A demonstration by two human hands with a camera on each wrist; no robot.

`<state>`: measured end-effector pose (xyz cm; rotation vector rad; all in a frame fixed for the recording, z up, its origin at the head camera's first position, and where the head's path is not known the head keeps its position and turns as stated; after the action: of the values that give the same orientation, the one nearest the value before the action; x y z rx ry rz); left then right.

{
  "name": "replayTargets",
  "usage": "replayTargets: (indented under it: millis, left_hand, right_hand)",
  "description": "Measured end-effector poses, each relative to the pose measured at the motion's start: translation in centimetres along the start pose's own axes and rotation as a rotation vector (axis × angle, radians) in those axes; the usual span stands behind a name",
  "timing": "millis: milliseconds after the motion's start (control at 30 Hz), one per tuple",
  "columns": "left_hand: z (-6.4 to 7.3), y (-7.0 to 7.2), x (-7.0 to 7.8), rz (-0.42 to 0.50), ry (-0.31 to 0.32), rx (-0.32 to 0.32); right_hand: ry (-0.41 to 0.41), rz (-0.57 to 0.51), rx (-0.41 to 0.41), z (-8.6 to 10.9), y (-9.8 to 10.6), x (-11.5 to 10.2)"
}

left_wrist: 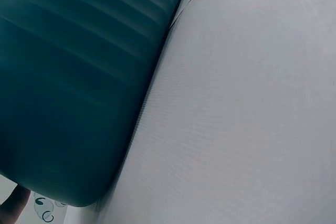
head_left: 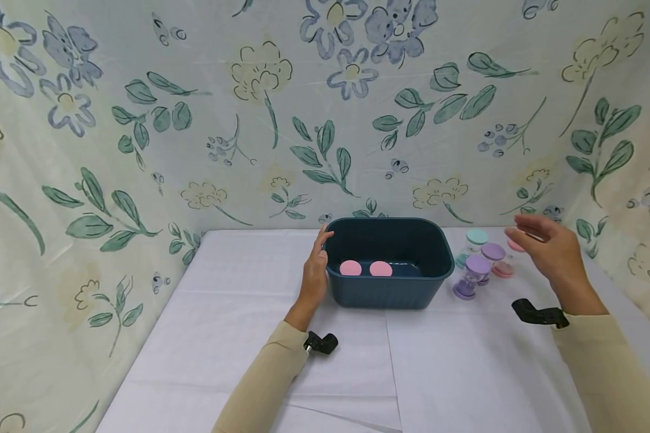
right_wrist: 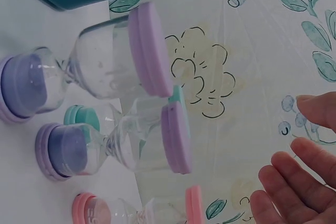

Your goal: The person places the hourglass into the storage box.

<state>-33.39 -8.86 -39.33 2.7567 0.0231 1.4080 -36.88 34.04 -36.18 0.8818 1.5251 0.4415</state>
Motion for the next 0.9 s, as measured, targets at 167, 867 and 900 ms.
replayTargets:
  millis: [167,867,900]
  left_hand:
    - [-0.1,0.0,0.0,0.002,-0.013,0.0]
    - [0.2,0.0,0.1,-0.014,-0.012,-0.002]
    - [0.2,-0.1,0.2,-0.014,-0.013,-0.003]
  right_hand:
    - [-0.006,0.006,0.011,-0.1,0.0,0.5]
    - [-0.053,0.027,0.018,-0.4,-0.2,3.1]
    - [-0.056,0.032,0.017,-0.4,-0.2,3.3]
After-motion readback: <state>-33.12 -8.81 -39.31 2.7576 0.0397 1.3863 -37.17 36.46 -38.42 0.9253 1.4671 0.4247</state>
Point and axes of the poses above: each hand's wrist, its own z-axis away from the middle knuckle, its own y-axis out of the back of the hand, x = y × z, the point moved 8 cm from there along -z, towards the middle knuckle, and after that the axes turned 12 degrees about z, right-handed, at the moved point
